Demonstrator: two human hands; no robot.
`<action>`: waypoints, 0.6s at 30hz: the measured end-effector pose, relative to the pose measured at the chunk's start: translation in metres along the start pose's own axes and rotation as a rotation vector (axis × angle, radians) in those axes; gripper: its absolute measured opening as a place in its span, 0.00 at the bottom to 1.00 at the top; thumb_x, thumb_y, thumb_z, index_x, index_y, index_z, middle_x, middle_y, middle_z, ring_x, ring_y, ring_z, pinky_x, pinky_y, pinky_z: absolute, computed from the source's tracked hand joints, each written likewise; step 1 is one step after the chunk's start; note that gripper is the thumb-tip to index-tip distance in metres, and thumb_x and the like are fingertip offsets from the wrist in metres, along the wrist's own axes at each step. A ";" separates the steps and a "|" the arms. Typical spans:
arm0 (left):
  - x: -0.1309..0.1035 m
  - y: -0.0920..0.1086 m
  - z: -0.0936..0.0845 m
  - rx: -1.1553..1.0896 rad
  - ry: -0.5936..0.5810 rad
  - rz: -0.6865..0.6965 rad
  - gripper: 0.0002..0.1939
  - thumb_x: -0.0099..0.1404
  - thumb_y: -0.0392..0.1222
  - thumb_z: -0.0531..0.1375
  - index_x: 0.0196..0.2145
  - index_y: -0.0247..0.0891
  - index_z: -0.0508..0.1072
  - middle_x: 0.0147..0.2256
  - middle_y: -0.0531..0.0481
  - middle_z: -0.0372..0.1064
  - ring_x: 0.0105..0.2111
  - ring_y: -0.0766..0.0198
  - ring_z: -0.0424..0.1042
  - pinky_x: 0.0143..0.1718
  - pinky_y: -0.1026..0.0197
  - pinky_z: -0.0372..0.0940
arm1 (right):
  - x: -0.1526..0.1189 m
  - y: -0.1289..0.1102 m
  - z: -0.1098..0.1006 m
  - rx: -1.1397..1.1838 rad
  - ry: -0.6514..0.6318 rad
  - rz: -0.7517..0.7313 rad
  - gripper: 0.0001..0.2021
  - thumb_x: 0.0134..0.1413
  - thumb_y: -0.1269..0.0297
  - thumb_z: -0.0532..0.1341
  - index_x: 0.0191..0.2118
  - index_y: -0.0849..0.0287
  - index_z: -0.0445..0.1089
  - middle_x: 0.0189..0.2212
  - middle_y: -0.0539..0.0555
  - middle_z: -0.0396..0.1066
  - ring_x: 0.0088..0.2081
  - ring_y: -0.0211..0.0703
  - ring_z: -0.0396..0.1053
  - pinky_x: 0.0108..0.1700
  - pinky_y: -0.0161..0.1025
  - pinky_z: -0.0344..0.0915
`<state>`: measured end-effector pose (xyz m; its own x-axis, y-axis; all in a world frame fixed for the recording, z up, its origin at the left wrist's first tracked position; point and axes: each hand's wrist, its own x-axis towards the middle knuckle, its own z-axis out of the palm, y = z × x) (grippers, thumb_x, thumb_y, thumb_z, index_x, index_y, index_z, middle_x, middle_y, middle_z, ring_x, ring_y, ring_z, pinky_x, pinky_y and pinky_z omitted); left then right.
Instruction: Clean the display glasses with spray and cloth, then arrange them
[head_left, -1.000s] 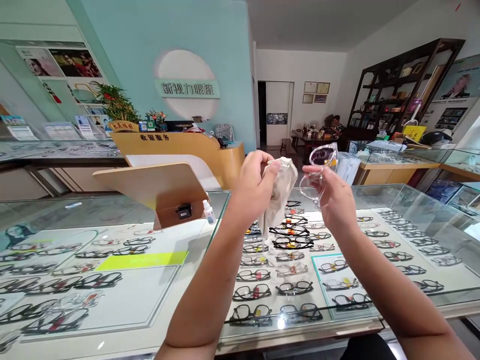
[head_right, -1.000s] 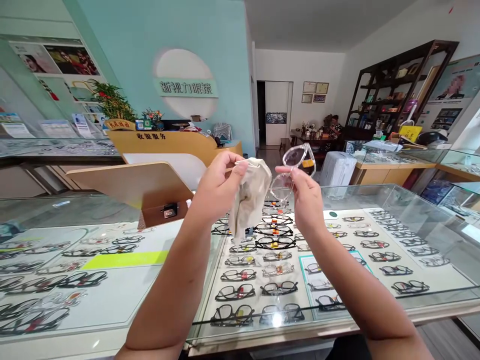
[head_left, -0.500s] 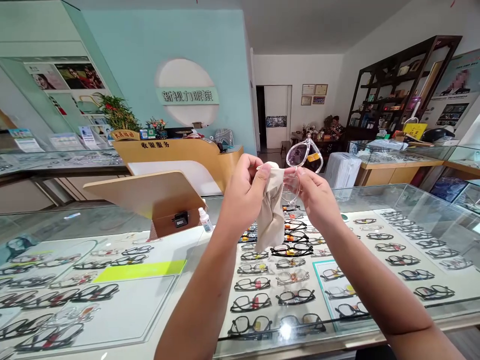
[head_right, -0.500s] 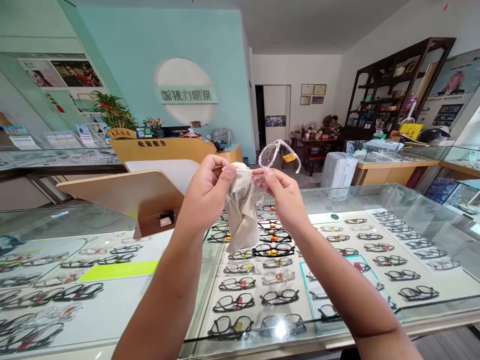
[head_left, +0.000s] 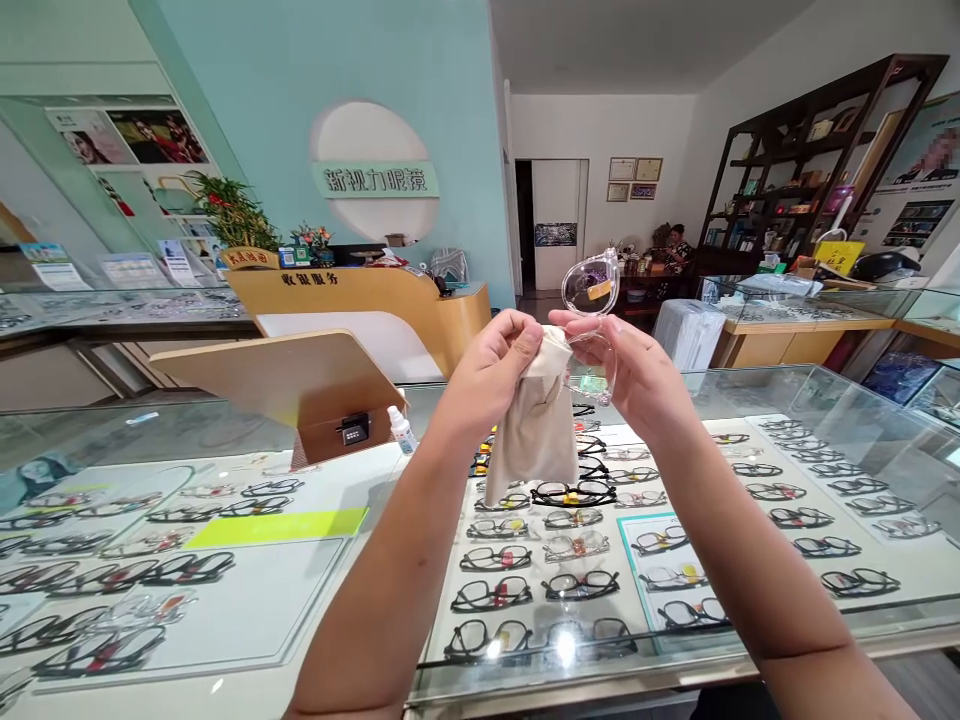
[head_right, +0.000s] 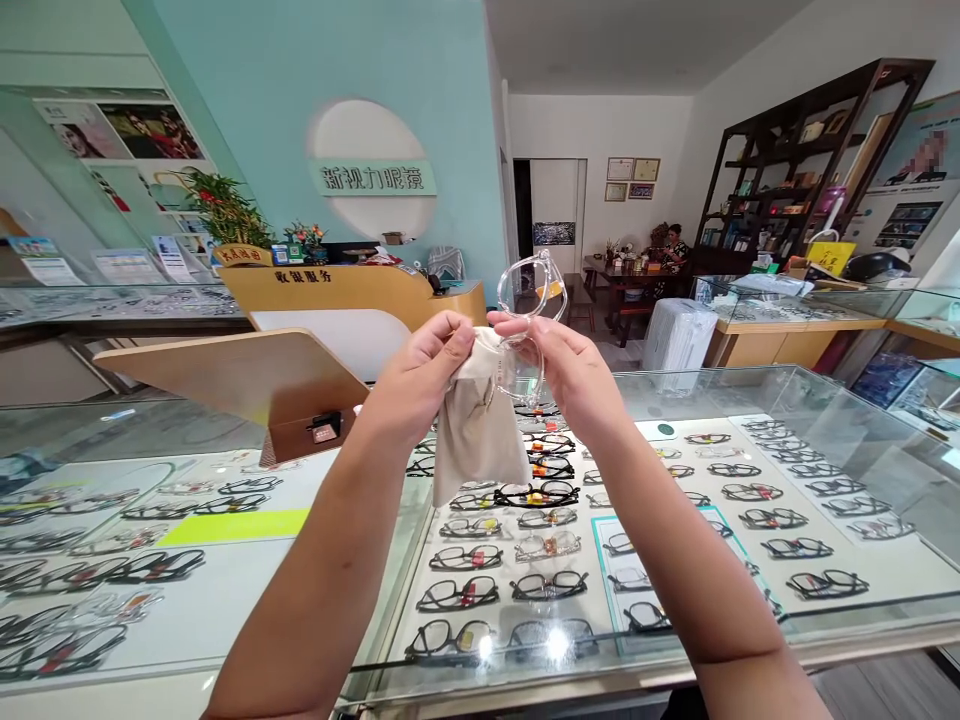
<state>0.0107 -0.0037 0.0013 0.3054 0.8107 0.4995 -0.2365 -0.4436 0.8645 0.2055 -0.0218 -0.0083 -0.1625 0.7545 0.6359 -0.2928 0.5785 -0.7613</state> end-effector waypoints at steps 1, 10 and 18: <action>0.000 -0.001 0.002 0.003 -0.005 -0.001 0.30 0.65 0.70 0.75 0.39 0.43 0.70 0.29 0.56 0.66 0.26 0.66 0.64 0.27 0.64 0.62 | 0.000 0.001 0.001 0.003 -0.010 -0.004 0.17 0.70 0.39 0.69 0.45 0.45 0.87 0.60 0.50 0.83 0.67 0.53 0.75 0.74 0.57 0.67; 0.002 -0.011 0.007 0.065 0.021 0.017 0.28 0.68 0.69 0.72 0.41 0.42 0.72 0.31 0.53 0.70 0.28 0.65 0.66 0.28 0.63 0.62 | -0.005 -0.002 0.003 -0.062 0.004 -0.085 0.14 0.76 0.44 0.66 0.47 0.42 0.88 0.57 0.49 0.83 0.66 0.51 0.75 0.76 0.56 0.64; 0.004 -0.015 0.007 0.154 -0.001 0.071 0.30 0.68 0.73 0.70 0.37 0.42 0.71 0.28 0.55 0.65 0.25 0.66 0.60 0.26 0.62 0.56 | -0.002 -0.004 0.002 -0.015 0.095 -0.061 0.16 0.71 0.40 0.68 0.44 0.44 0.87 0.55 0.51 0.83 0.61 0.51 0.77 0.67 0.53 0.73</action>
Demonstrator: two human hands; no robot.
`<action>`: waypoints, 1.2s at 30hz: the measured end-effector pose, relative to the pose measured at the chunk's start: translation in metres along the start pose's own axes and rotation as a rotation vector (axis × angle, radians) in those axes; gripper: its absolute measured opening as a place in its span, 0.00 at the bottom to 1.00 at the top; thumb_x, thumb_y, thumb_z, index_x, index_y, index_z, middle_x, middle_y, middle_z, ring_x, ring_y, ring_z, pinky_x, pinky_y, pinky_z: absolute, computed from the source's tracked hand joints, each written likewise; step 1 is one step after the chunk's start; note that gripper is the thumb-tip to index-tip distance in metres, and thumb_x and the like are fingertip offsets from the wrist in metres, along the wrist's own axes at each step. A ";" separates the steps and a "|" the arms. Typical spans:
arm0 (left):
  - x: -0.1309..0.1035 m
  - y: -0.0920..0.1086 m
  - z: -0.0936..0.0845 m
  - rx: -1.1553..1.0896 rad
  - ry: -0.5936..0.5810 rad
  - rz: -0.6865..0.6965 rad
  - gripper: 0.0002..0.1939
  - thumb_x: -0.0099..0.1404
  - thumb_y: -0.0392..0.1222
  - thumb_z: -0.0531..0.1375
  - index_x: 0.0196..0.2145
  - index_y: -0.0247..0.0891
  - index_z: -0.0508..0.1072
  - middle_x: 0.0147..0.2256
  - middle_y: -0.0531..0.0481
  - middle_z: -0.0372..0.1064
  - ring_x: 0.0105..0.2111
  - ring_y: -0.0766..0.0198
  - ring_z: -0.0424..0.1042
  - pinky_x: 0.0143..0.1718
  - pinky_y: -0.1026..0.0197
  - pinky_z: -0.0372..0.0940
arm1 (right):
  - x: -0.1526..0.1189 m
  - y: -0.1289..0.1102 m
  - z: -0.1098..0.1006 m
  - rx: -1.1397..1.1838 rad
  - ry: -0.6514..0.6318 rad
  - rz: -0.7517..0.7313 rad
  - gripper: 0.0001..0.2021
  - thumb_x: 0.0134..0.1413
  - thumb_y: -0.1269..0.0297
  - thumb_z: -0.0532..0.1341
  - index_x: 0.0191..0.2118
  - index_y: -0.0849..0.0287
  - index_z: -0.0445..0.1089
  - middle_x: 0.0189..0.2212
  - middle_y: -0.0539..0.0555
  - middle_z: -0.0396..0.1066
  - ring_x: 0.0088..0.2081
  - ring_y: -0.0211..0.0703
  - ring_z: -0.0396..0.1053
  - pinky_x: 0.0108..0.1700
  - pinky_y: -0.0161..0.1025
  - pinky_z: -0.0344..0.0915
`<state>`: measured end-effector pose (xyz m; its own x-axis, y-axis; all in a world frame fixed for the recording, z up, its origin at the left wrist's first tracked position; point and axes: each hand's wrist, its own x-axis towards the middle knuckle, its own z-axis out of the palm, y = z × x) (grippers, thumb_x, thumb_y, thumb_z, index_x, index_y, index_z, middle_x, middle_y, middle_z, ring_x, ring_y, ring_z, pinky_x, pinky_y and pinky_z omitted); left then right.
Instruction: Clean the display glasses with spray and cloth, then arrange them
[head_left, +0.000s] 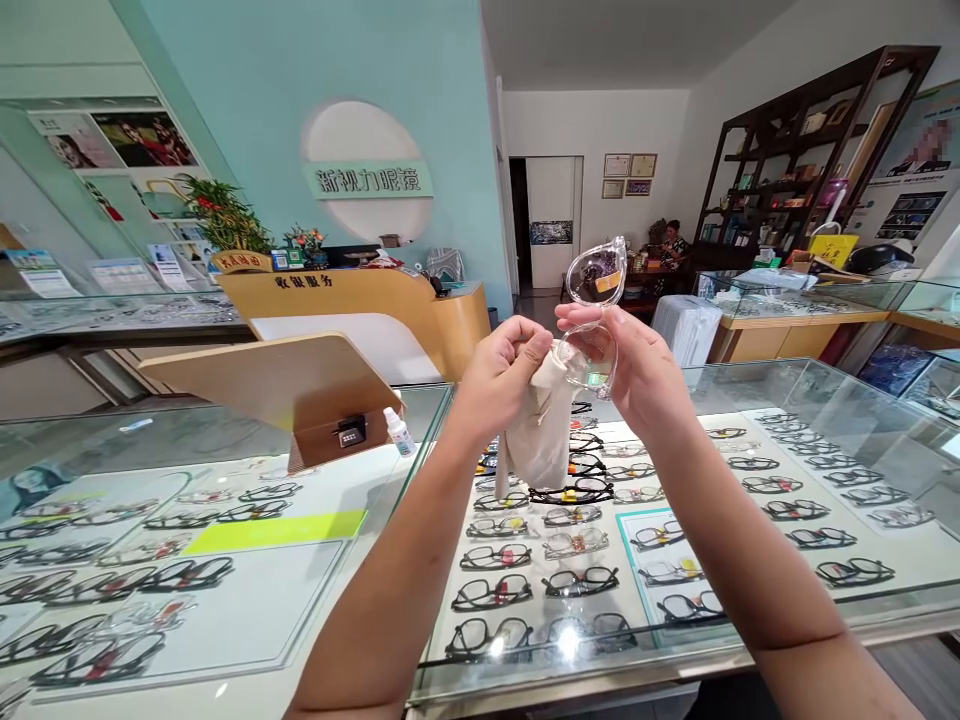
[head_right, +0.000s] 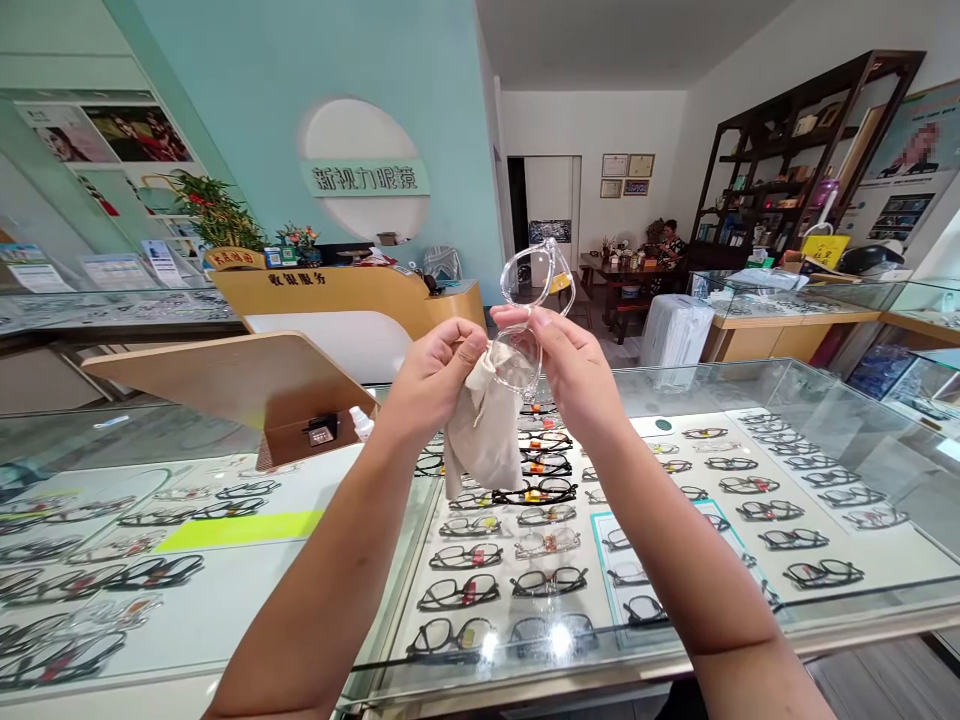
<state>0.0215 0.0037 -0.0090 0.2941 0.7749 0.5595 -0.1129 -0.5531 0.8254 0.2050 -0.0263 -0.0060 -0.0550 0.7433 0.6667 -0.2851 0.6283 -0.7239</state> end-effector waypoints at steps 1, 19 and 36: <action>0.000 0.000 0.000 0.010 -0.010 0.003 0.30 0.69 0.73 0.70 0.36 0.42 0.71 0.28 0.55 0.65 0.25 0.66 0.59 0.27 0.62 0.56 | 0.001 0.001 -0.001 0.003 0.007 0.011 0.17 0.71 0.40 0.68 0.45 0.44 0.87 0.56 0.51 0.83 0.60 0.50 0.77 0.66 0.53 0.74; -0.002 -0.001 0.009 -0.058 0.039 -0.039 0.30 0.70 0.76 0.66 0.41 0.44 0.71 0.26 0.56 0.62 0.23 0.65 0.56 0.24 0.61 0.53 | 0.003 0.008 -0.003 -0.024 0.047 0.054 0.19 0.68 0.37 0.69 0.45 0.46 0.86 0.52 0.52 0.83 0.55 0.50 0.78 0.66 0.52 0.74; -0.006 -0.011 0.028 0.028 0.323 0.053 0.26 0.76 0.72 0.63 0.44 0.46 0.66 0.32 0.54 0.69 0.29 0.64 0.66 0.30 0.60 0.62 | -0.001 0.026 0.009 0.008 -0.009 0.098 0.20 0.71 0.38 0.67 0.47 0.47 0.86 0.50 0.51 0.83 0.53 0.48 0.78 0.60 0.46 0.74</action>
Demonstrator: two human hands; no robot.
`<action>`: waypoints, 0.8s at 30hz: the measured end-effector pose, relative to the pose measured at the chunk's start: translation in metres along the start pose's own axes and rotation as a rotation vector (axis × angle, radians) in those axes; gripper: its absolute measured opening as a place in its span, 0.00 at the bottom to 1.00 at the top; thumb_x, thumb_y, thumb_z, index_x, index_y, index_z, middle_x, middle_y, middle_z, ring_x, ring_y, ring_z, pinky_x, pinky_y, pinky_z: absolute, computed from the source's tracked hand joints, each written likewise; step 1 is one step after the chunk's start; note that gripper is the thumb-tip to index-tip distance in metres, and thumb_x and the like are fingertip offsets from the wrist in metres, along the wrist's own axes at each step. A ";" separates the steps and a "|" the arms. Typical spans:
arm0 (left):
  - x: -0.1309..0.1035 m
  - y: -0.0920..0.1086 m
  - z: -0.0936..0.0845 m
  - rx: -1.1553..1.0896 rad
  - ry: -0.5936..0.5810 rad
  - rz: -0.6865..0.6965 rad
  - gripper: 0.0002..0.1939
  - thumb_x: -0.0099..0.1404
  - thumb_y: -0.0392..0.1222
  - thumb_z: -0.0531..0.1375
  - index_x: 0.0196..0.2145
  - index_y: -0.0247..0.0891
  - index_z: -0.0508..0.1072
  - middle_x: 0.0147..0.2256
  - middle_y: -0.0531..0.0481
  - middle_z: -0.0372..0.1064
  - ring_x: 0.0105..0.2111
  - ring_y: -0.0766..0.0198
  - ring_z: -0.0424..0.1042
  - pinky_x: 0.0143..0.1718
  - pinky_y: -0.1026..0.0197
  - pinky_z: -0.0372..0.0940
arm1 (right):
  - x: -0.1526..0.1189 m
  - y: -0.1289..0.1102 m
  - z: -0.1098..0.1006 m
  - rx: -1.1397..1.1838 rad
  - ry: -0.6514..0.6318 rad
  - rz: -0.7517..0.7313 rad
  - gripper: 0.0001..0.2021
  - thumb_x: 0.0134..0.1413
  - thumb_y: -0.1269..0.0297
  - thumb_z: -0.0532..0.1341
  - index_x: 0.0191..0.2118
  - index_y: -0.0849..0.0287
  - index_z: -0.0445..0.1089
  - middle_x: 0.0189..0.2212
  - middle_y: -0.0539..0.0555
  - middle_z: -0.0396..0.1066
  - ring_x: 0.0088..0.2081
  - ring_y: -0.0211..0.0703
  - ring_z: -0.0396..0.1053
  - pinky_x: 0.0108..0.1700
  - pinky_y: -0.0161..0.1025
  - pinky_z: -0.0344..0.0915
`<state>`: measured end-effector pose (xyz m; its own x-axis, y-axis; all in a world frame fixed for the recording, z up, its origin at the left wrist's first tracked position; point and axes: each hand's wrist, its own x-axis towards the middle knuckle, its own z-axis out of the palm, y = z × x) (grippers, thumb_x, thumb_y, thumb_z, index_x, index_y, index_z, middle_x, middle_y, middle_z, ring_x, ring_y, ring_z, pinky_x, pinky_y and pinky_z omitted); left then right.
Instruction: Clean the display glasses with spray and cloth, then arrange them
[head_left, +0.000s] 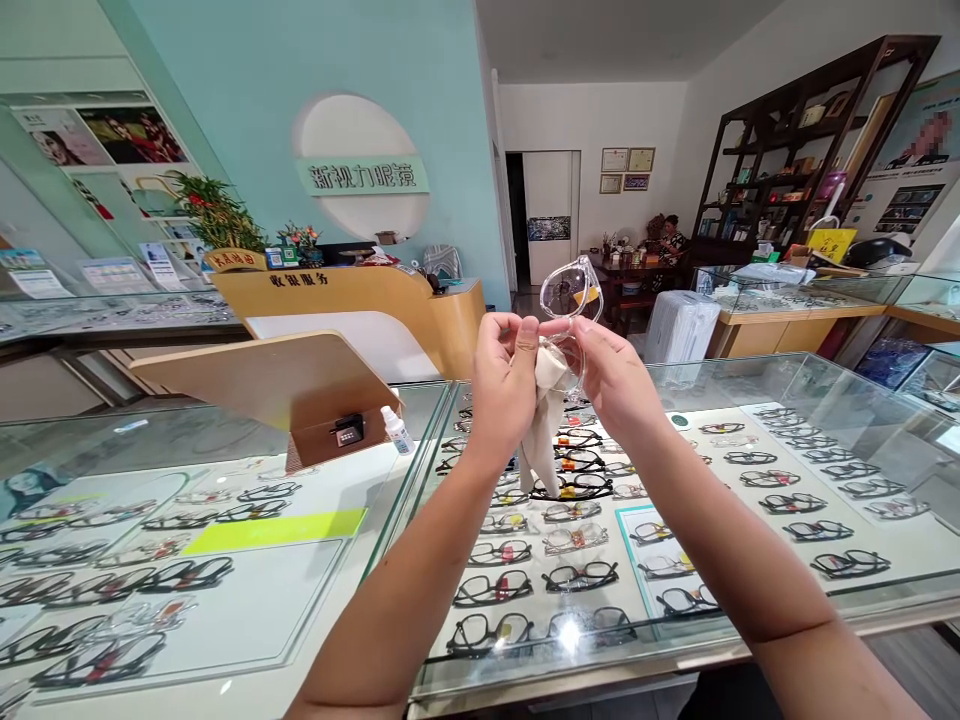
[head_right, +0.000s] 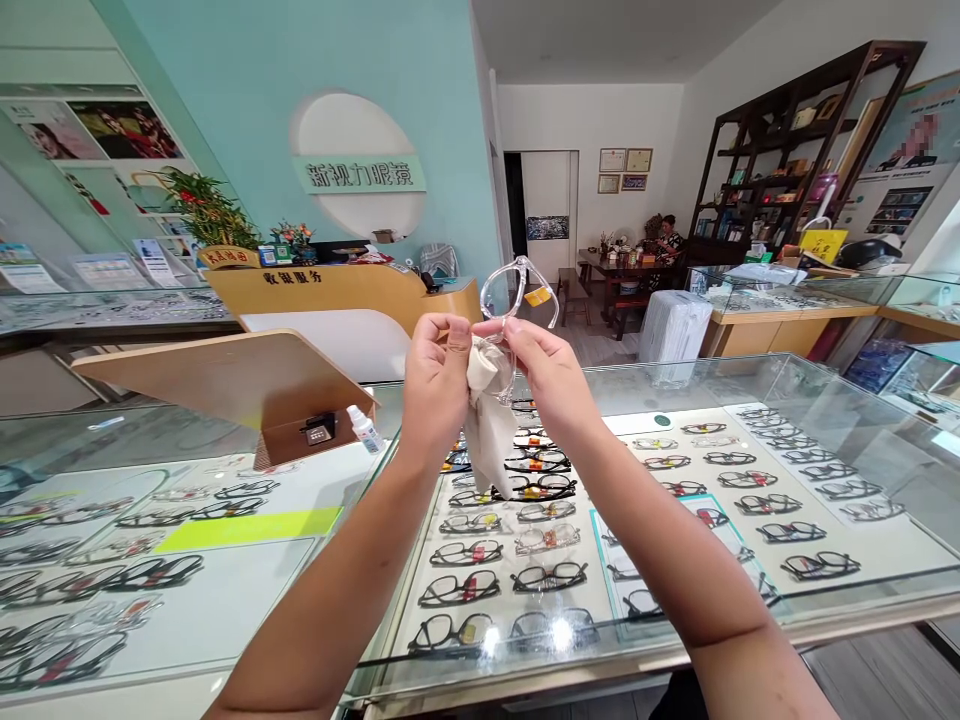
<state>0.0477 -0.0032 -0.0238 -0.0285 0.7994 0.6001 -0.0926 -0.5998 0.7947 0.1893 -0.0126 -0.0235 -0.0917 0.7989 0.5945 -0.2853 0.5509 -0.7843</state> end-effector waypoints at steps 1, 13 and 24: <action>-0.001 0.000 0.000 0.046 0.013 0.023 0.25 0.77 0.71 0.62 0.44 0.46 0.66 0.34 0.53 0.70 0.31 0.63 0.68 0.32 0.59 0.63 | 0.000 0.000 0.000 0.000 0.003 -0.002 0.20 0.71 0.38 0.67 0.46 0.48 0.86 0.50 0.51 0.83 0.54 0.48 0.78 0.61 0.46 0.74; 0.000 -0.003 -0.005 0.345 0.047 0.170 0.28 0.81 0.73 0.53 0.41 0.45 0.65 0.35 0.51 0.68 0.34 0.59 0.67 0.37 0.55 0.59 | -0.002 -0.003 0.000 0.061 -0.029 0.037 0.18 0.71 0.40 0.69 0.47 0.47 0.87 0.47 0.51 0.83 0.49 0.46 0.77 0.57 0.44 0.73; 0.000 -0.004 -0.007 0.243 -0.050 0.104 0.17 0.80 0.57 0.64 0.42 0.44 0.65 0.37 0.53 0.66 0.35 0.63 0.66 0.36 0.59 0.58 | 0.006 0.004 -0.008 -0.061 0.170 -0.019 0.24 0.63 0.34 0.72 0.44 0.50 0.86 0.39 0.51 0.82 0.41 0.45 0.75 0.48 0.42 0.73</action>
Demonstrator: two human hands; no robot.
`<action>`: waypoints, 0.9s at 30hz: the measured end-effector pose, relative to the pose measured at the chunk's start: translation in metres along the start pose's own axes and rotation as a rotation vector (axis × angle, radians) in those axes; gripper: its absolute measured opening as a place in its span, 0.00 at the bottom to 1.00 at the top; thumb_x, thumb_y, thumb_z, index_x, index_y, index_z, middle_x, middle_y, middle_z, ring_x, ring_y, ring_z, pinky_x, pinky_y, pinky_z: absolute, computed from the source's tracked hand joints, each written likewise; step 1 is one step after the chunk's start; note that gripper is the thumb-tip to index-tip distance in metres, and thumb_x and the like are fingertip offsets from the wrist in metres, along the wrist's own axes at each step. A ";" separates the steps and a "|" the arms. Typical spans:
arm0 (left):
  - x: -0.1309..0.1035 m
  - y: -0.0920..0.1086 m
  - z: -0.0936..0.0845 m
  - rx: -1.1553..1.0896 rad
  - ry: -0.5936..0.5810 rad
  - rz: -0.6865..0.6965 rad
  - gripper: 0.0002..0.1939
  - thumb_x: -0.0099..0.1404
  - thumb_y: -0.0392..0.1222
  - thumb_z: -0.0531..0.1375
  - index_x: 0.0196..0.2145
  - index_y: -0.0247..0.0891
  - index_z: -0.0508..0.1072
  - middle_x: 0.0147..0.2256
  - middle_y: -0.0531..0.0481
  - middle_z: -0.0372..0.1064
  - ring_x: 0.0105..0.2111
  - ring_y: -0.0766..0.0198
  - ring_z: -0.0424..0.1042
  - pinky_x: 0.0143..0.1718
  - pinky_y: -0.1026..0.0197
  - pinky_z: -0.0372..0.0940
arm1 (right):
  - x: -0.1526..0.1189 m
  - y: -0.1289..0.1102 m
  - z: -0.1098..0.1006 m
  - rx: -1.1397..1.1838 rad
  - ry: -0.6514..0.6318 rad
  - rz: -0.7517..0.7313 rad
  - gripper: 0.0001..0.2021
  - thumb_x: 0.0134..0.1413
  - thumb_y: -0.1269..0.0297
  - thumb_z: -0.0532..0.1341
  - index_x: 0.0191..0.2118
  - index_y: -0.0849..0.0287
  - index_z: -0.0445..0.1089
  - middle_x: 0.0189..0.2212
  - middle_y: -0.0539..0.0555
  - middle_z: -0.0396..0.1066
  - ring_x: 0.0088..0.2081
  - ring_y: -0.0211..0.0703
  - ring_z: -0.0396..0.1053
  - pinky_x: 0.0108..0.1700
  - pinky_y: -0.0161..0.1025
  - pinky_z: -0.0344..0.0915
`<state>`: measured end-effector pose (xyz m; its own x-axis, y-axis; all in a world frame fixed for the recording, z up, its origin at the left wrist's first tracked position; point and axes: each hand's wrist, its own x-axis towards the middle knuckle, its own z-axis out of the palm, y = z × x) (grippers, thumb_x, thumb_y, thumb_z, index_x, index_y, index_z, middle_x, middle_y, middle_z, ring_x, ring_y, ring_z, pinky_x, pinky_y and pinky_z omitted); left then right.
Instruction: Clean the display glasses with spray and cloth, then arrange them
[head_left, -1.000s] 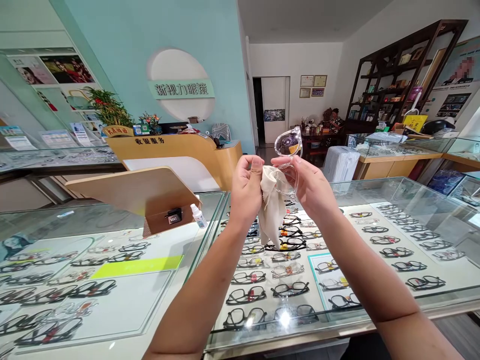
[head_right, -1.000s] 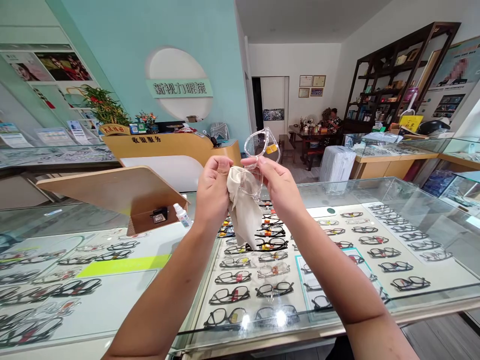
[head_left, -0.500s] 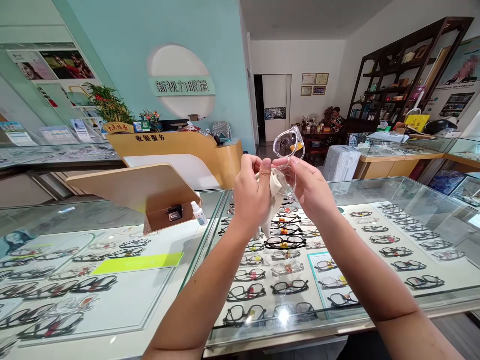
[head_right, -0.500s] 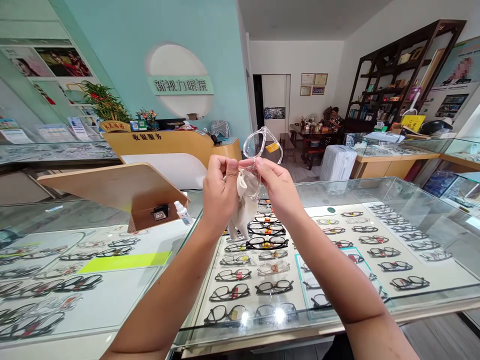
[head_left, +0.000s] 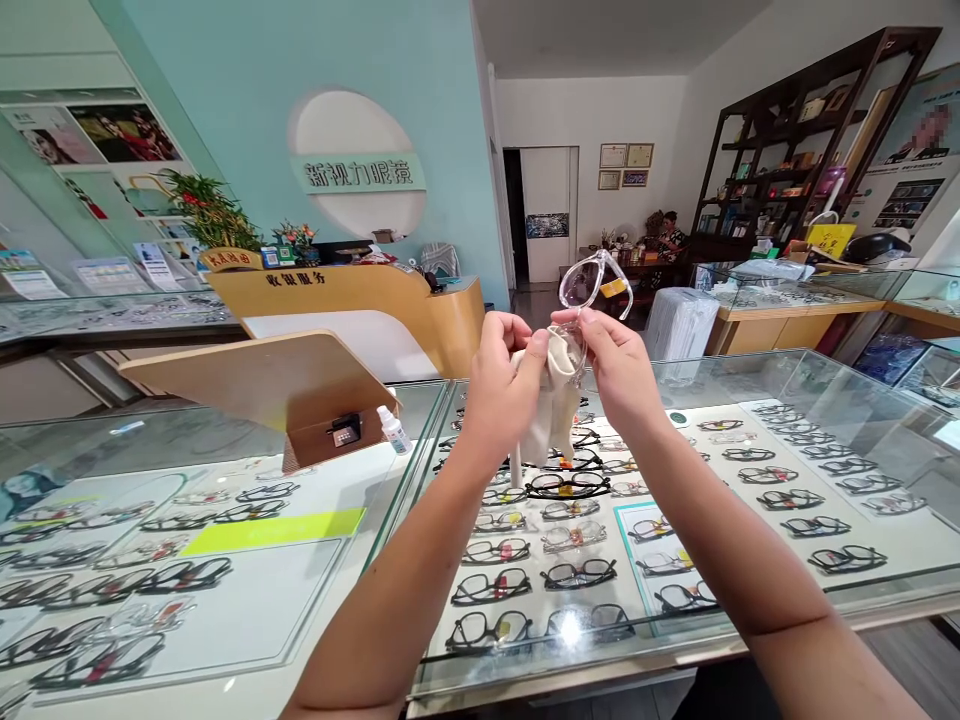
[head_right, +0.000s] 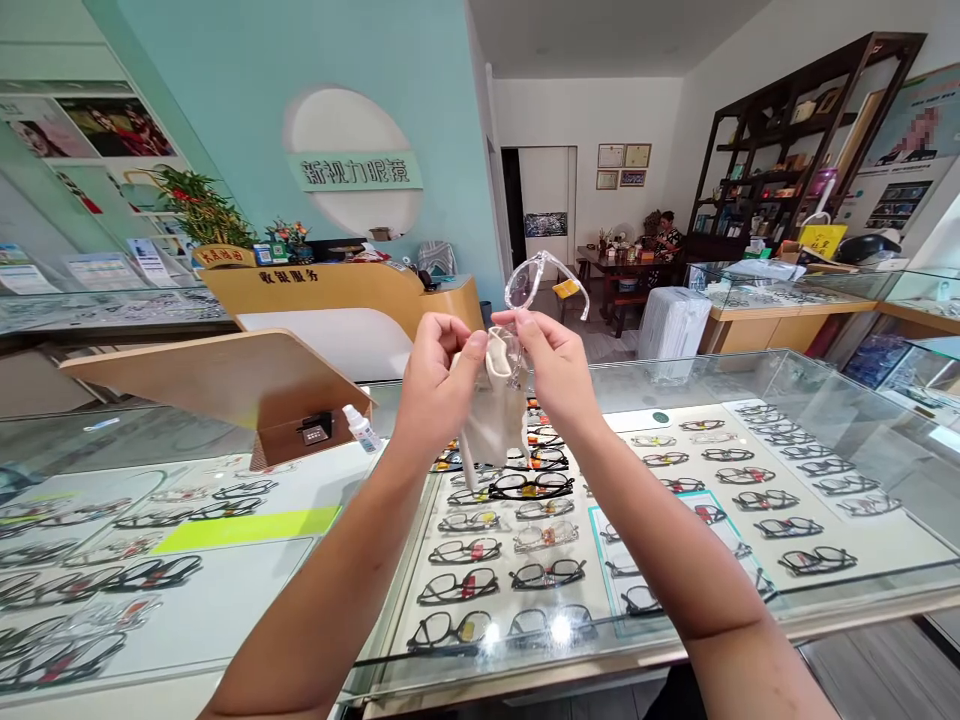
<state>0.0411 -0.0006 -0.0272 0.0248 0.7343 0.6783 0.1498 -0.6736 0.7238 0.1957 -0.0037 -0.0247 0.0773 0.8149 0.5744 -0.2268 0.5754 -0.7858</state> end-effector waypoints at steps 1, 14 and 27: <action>0.000 0.001 0.000 -0.005 -0.002 0.011 0.15 0.80 0.54 0.65 0.43 0.44 0.66 0.37 0.53 0.66 0.35 0.63 0.66 0.36 0.60 0.59 | 0.001 0.000 -0.001 -0.004 0.014 -0.002 0.24 0.62 0.34 0.72 0.44 0.51 0.86 0.39 0.51 0.82 0.40 0.44 0.74 0.47 0.42 0.73; 0.003 0.022 -0.015 -0.328 -0.348 -0.124 0.09 0.75 0.47 0.64 0.46 0.44 0.68 0.34 0.51 0.80 0.36 0.59 0.79 0.43 0.55 0.72 | 0.004 0.004 -0.009 -0.056 0.049 -0.050 0.21 0.70 0.38 0.68 0.44 0.50 0.87 0.42 0.51 0.82 0.43 0.45 0.75 0.51 0.44 0.72; 0.006 0.013 -0.013 -0.230 -0.377 -0.253 0.26 0.64 0.65 0.76 0.37 0.38 0.77 0.37 0.50 0.75 0.37 0.62 0.72 0.41 0.59 0.66 | -0.002 -0.002 -0.005 0.076 -0.071 -0.011 0.17 0.70 0.40 0.70 0.46 0.46 0.87 0.43 0.50 0.82 0.43 0.44 0.76 0.50 0.43 0.75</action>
<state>0.0302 -0.0066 -0.0120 0.3773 0.8273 0.4162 -0.0236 -0.4407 0.8974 0.2011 -0.0065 -0.0257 0.0115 0.7997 0.6003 -0.2994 0.5756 -0.7610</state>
